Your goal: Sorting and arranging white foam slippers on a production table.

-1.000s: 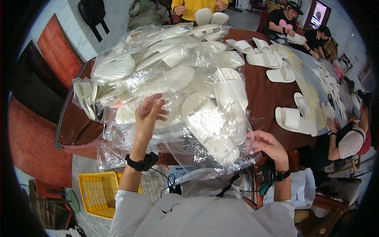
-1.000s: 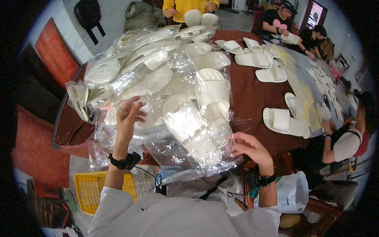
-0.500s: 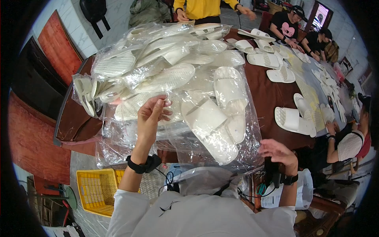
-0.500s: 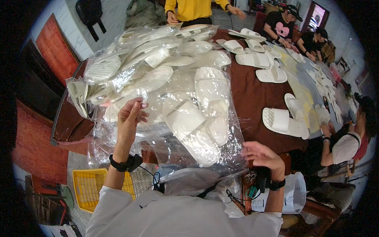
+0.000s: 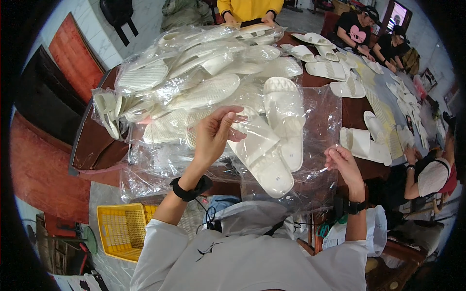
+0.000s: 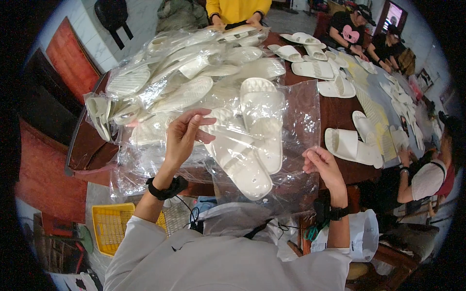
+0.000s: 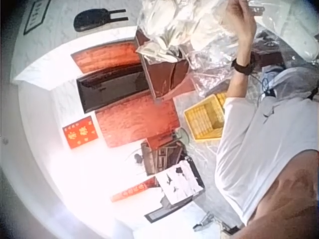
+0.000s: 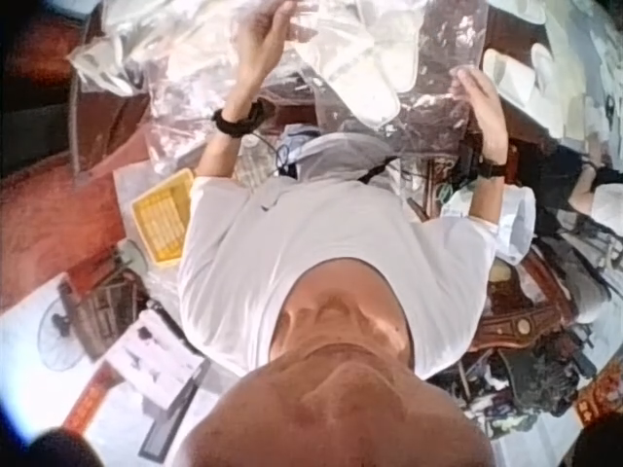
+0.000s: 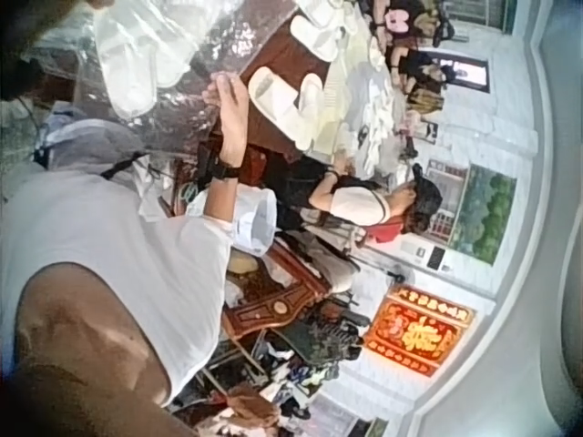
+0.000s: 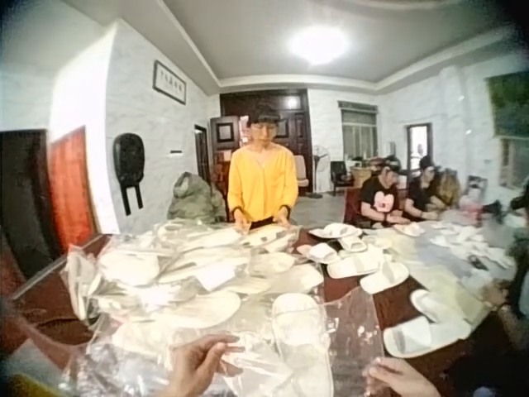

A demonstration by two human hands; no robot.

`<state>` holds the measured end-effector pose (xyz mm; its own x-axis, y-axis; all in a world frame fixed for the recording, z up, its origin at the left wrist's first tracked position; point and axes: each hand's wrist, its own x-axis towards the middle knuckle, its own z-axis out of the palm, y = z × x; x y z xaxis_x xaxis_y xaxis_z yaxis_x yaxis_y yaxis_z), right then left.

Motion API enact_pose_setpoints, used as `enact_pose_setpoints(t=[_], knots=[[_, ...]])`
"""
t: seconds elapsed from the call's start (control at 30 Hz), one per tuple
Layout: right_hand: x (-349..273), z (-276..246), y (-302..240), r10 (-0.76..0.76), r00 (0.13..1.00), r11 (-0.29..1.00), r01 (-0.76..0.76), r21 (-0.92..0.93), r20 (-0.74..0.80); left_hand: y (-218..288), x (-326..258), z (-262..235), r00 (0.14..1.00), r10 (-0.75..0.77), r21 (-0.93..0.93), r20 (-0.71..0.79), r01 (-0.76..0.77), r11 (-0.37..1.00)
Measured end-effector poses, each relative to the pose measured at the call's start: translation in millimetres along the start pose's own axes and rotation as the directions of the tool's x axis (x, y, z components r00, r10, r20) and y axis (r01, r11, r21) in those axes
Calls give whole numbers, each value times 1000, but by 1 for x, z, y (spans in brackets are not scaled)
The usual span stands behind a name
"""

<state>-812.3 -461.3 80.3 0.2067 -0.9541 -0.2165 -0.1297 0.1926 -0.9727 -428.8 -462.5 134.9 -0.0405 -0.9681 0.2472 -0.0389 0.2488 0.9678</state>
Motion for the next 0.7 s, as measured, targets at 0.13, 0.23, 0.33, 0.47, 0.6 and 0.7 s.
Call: enact_pose_setpoints(t=[0.13, 0.23, 0.33, 0.47, 0.6, 0.7], knots=[[-7, -18, 9, -47, 998, 995, 50, 80, -50, -1, 3, 13, 998, -28, -99, 64, 34, 995], [-11, -24, 12, -89, 995, 988, 93, 125, -36, -19, 0, 17, 980, 9, 101, 199, -30, 994], [-18, -39, 20, -49, 992, 987, 66, 148, -113, -16, 2, 26, 954, -74, 127, 292, 38, 991], [-25, -47, 13, -44, 995, 989, 56, 135, -89, -7, 15, 38, 968, -177, -46, 179, 188, 981], [-14, -55, 12, -44, 988, 977, 74, 202, -146, 0, 17, 63, 940, -252, -223, 230, 303, 926], [-2, -63, 11, -17, 981, 961, 69, 268, -192, -18, 15, 78, 899, -261, -13, 351, 283, 959]])
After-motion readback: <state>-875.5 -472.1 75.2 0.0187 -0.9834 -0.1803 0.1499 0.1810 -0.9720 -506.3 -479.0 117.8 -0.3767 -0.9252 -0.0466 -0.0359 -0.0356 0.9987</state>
